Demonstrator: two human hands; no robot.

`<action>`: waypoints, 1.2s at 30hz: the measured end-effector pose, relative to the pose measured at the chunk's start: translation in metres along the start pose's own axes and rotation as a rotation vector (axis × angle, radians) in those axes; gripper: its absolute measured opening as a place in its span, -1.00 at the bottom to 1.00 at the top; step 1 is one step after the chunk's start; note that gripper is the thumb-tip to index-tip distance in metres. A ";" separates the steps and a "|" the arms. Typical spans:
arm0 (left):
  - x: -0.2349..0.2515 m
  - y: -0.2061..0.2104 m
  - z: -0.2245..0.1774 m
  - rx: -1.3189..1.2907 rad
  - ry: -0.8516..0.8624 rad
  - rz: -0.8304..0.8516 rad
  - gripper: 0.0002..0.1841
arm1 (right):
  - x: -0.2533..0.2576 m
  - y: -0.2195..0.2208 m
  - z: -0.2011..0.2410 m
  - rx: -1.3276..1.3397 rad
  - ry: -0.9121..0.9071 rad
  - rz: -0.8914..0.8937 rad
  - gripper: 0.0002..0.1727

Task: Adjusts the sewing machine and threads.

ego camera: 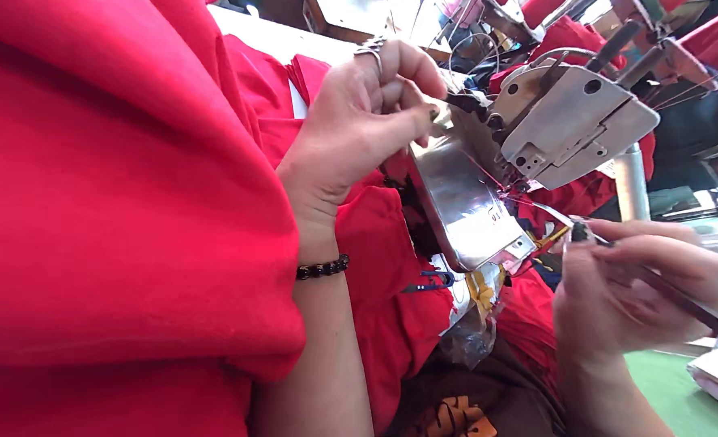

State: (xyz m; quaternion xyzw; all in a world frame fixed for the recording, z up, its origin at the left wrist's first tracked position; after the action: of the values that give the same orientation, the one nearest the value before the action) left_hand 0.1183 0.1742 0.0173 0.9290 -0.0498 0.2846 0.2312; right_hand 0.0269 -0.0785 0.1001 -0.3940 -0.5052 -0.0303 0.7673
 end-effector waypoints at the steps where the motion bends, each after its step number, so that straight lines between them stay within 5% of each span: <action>1: 0.001 -0.007 0.001 0.105 -0.004 -0.067 -0.77 | 0.001 -0.005 0.003 0.023 0.000 -0.022 -0.72; 6: 0.007 0.001 -0.014 0.619 0.081 -0.109 -0.72 | 0.004 -0.018 0.010 0.045 -0.007 -0.074 -0.72; 10: -0.002 0.042 -0.024 0.607 0.163 0.052 -0.78 | 0.003 -0.016 0.014 0.104 -0.037 -0.043 -0.73; 17: -0.009 0.114 0.011 0.757 -0.014 0.341 -0.65 | -0.007 -0.025 0.010 0.177 -0.059 -0.055 -0.74; 21: -0.021 0.136 0.031 0.984 -0.081 0.148 -0.58 | -0.017 -0.023 0.008 0.219 -0.116 -0.025 -0.79; 24: -0.030 0.143 0.025 1.024 -0.048 -0.054 -0.85 | -0.022 -0.025 0.007 0.218 -0.142 -0.032 -0.83; 27: -0.042 0.146 0.021 0.937 -0.015 -0.156 -0.90 | -0.020 -0.050 -0.012 0.236 -0.111 -0.084 -0.88; 31: -0.067 0.146 0.010 0.432 0.019 -0.161 -0.91 | 0.009 -0.130 -0.110 0.361 0.120 -0.195 -0.83; 34: -0.088 0.152 0.000 0.096 -0.019 -0.106 -0.85 | 0.042 -0.165 -0.193 0.415 0.489 -0.012 -0.73; 36: -0.104 0.156 -0.005 -0.052 -0.054 -0.101 -0.84 | 0.058 -0.147 -0.236 0.385 0.730 0.254 -0.71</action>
State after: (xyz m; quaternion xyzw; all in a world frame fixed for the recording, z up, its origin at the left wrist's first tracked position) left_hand -0.0054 0.0333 0.0262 0.9314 -0.0163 0.2459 0.2679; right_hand 0.1670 -0.3093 0.1887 -0.2662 -0.1448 0.0216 0.9527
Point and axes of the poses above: each hand's wrist, its own x-axis towards the middle knuckle, its own y-axis out of the palm, z = x × y, the point moved 9 cm from there along x, towards the middle knuckle, and after that the axes turned 9 degrees about -x, right-handed, at the moved point
